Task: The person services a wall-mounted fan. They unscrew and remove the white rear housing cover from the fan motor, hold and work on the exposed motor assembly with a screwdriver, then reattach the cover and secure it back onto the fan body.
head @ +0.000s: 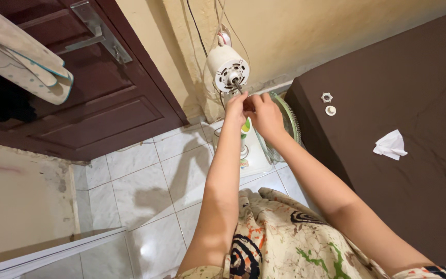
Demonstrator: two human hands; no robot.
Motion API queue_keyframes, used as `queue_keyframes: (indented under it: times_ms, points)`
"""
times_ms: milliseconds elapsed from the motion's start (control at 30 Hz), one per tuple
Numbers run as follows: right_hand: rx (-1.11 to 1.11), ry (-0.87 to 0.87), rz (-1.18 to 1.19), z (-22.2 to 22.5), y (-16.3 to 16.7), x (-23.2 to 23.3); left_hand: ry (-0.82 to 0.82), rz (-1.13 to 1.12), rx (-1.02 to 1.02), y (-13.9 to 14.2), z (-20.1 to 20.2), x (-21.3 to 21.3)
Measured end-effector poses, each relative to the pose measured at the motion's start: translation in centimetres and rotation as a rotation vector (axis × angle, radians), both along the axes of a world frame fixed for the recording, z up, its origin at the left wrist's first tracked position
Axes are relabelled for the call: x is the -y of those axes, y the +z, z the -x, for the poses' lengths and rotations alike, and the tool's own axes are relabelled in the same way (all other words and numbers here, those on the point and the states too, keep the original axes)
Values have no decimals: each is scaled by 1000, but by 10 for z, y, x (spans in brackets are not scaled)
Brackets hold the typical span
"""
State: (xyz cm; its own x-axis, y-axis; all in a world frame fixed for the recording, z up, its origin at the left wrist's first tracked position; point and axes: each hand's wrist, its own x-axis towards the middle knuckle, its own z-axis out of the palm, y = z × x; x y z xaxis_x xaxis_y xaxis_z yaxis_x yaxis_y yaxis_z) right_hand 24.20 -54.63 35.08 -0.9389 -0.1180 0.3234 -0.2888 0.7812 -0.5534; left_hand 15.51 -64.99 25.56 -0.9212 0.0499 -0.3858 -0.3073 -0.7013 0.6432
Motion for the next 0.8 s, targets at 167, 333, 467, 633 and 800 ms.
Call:
queue_keyframes:
  times_ms: [167,333,467,633,800]
  points:
    - [318,-64,290,9,-4,-2,2,-234,2,-2,0,0]
    - [73,-2,32,1,7,-3,-24,-64,50,8,2,-5]
    - [77,-11,-79,-6,16,-4,5,51,-12,13,4,-9]
    - [159,-25,225,5,1,-10,41,-138,36,14,2,-14]
    - [47,-40,18,7,-6,-13,66,-160,32,14,-2,-23]
